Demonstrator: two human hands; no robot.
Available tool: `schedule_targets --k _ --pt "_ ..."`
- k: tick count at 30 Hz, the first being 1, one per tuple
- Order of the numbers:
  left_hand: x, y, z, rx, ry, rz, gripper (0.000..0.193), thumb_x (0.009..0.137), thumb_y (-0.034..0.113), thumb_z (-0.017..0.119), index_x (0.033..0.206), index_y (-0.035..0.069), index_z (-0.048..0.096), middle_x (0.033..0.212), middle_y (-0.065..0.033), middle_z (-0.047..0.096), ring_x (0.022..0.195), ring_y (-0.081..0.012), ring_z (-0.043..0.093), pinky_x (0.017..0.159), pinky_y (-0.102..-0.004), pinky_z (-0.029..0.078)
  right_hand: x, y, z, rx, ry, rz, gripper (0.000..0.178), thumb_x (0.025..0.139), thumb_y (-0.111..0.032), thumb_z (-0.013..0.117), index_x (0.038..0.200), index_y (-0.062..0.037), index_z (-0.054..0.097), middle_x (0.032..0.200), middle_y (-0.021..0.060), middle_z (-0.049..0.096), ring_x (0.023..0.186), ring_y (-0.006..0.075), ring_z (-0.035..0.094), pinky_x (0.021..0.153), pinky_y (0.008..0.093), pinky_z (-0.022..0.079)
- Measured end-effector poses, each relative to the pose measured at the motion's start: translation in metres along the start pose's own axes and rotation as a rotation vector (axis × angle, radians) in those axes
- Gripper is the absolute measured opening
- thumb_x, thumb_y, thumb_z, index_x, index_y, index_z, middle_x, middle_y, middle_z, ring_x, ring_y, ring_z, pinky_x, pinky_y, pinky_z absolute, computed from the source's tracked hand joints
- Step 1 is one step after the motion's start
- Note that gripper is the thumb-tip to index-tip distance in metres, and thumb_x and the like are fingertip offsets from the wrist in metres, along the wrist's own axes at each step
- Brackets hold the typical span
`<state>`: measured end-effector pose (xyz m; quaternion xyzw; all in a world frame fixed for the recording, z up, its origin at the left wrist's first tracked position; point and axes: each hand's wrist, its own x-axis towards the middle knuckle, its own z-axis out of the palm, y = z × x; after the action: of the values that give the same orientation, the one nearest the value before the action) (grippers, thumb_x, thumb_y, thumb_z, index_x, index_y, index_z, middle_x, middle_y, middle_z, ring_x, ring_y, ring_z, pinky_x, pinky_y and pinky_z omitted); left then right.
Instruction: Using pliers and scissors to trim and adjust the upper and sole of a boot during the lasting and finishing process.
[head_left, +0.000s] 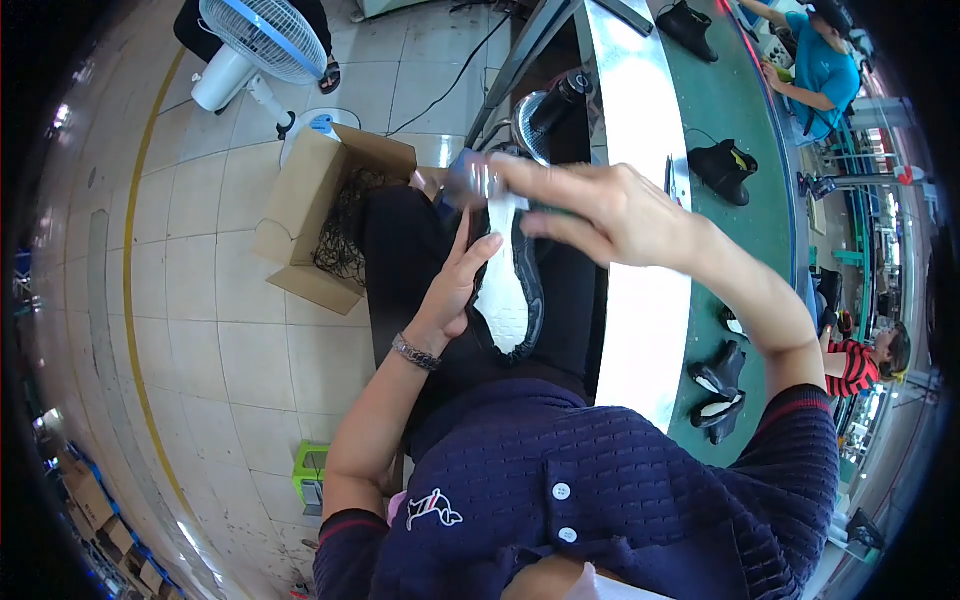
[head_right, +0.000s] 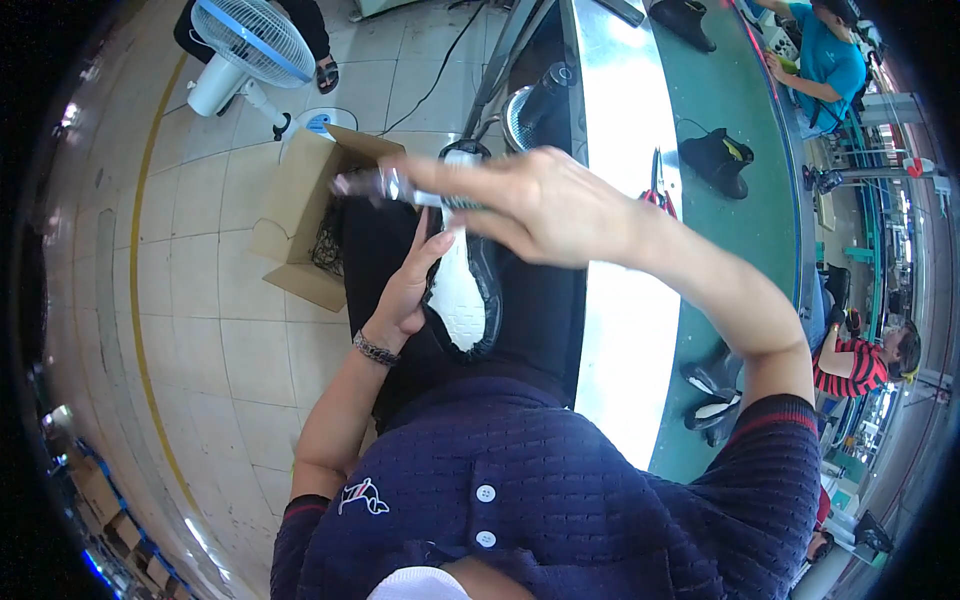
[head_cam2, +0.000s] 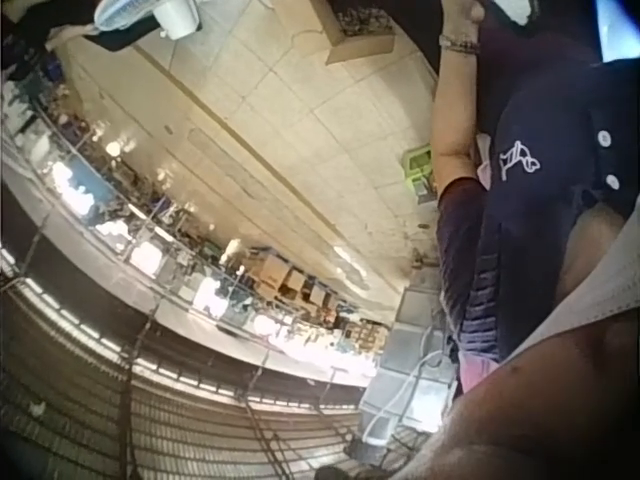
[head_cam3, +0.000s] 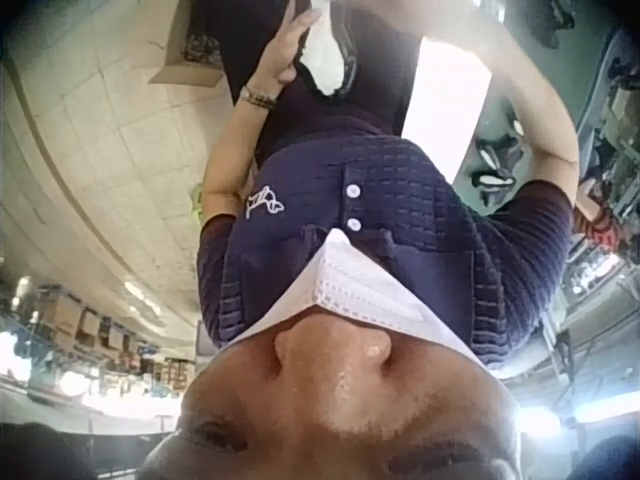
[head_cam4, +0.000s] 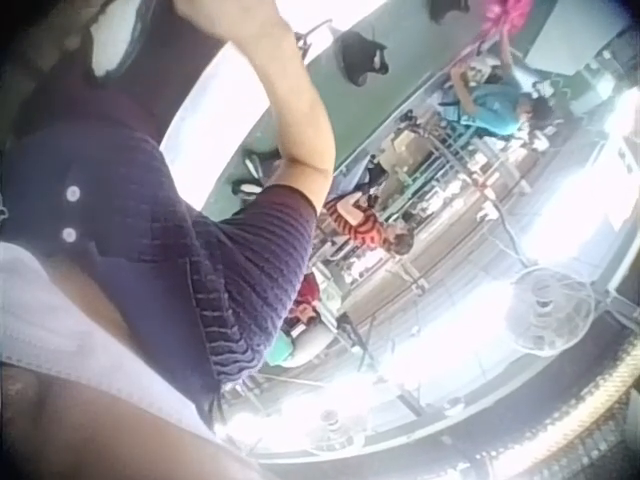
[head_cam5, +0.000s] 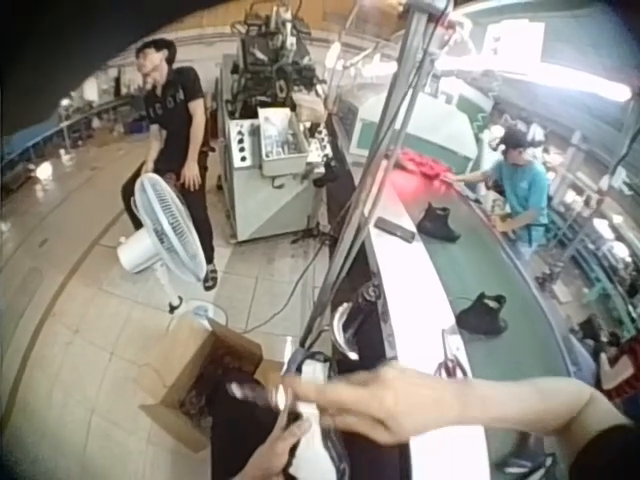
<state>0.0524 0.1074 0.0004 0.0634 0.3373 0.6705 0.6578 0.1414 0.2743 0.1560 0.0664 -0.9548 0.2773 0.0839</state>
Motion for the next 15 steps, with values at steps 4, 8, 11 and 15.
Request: schedule_targets --k 4,8,11,15 --pt "-0.003 0.007 -0.003 0.049 0.032 0.046 0.077 0.095 0.026 0.060 0.155 0.016 0.014 0.146 -0.0053 0.039 0.127 -0.0144 0.042 0.106 -0.0294 0.034 0.020 0.053 0.014 -0.432 -0.467 0.192 0.057 0.099 -0.027 0.051 0.150 -0.0294 0.026 0.055 0.0100 0.056 0.046 0.0228 0.059 0.046 0.0333 0.048" --pt "-0.002 0.006 -0.006 0.114 0.040 0.046 0.080 0.094 0.027 0.061 0.155 0.017 0.012 0.149 -0.0058 0.034 0.131 -0.0152 0.038 0.108 -0.0293 0.031 0.006 0.042 0.010 -0.413 -0.381 0.096 0.059 0.098 -0.027 0.052 0.150 -0.0288 0.025 0.055 0.0096 0.055 0.045 0.0225 0.057 0.046 0.0342 0.048" --pt "0.000 0.008 -0.003 0.083 -0.011 0.020 0.080 0.094 0.026 0.061 0.155 0.017 0.012 0.149 -0.0056 0.034 0.131 -0.0148 0.037 0.108 -0.0293 0.031 -0.010 0.055 0.025 -0.279 -0.326 0.193 0.060 0.097 -0.025 0.055 0.150 -0.0284 0.027 0.057 0.0096 0.056 0.045 0.0221 0.056 0.046 0.0339 0.047" --pt "0.002 0.012 -0.011 0.077 0.009 -0.003 0.081 0.093 0.024 0.062 0.155 0.017 0.011 0.149 -0.0053 0.035 0.130 -0.0145 0.039 0.107 -0.0293 0.032 0.002 0.036 0.011 -0.388 -0.446 0.226 0.061 0.097 -0.025 0.055 0.150 -0.0269 0.025 0.059 0.0096 0.058 0.046 0.0236 0.057 0.047 0.0349 0.048"
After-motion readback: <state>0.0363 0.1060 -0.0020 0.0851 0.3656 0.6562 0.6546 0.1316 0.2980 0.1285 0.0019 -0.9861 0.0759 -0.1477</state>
